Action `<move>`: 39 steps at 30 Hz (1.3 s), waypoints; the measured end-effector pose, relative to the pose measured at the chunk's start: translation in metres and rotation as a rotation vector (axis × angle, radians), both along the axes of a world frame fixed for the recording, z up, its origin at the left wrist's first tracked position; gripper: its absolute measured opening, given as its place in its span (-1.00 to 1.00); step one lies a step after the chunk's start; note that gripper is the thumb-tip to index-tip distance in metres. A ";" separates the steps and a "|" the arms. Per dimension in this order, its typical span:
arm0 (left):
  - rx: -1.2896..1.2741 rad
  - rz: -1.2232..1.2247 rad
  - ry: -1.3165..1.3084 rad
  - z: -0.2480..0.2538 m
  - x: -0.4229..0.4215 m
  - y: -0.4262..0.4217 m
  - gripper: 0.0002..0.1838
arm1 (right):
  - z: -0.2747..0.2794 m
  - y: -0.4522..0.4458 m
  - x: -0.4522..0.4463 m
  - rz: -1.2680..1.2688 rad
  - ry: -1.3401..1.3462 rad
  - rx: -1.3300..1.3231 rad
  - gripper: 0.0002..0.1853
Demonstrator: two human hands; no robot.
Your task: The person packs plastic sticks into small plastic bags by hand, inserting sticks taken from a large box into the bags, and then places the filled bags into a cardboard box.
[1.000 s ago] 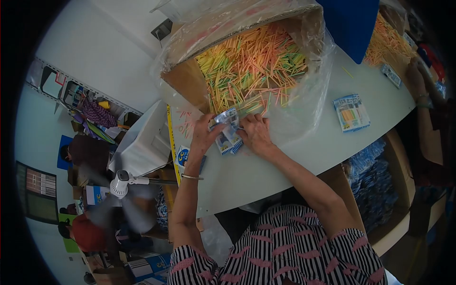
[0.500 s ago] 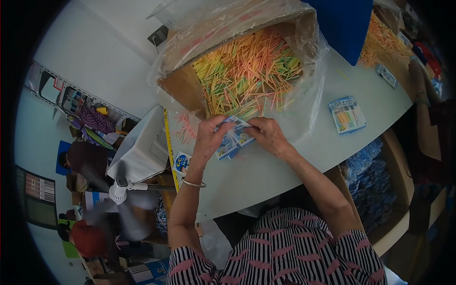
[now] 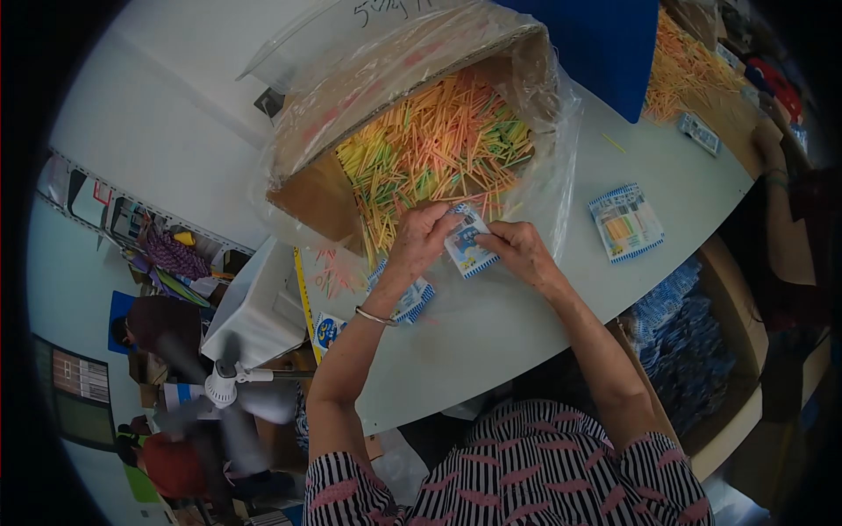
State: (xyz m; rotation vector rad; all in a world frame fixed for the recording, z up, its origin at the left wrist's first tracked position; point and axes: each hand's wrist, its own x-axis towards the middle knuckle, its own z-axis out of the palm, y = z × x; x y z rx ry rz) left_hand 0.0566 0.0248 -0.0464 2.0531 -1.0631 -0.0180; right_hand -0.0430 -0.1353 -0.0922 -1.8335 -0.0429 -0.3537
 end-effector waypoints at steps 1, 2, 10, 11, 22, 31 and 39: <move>0.009 -0.003 -0.014 0.000 0.000 -0.004 -0.80 | 0.002 -0.003 0.000 -0.015 -0.009 0.036 -0.80; 0.013 -0.010 -0.012 -0.002 0.001 -0.007 -0.80 | 0.004 -0.005 -0.001 -0.028 -0.015 0.073 -0.80; -0.097 -0.079 0.498 0.002 0.001 -0.009 -0.89 | 0.008 -0.012 0.000 -0.032 0.036 0.058 -0.83; -0.097 -0.083 0.499 0.001 0.007 -0.008 -0.89 | 0.008 -0.012 -0.001 -0.032 0.063 0.015 -0.84; -0.057 -0.053 -0.370 -0.004 0.092 -0.106 -0.72 | -0.022 -0.001 0.006 -0.126 0.002 -0.317 -0.85; 0.502 0.185 -0.755 -0.043 0.102 -0.180 -0.67 | -0.024 0.004 0.008 -0.146 -0.103 -0.383 -0.88; 1.356 0.164 -0.280 0.034 0.088 -0.242 -0.51 | -0.024 0.005 0.010 -0.127 -0.063 -0.389 -0.90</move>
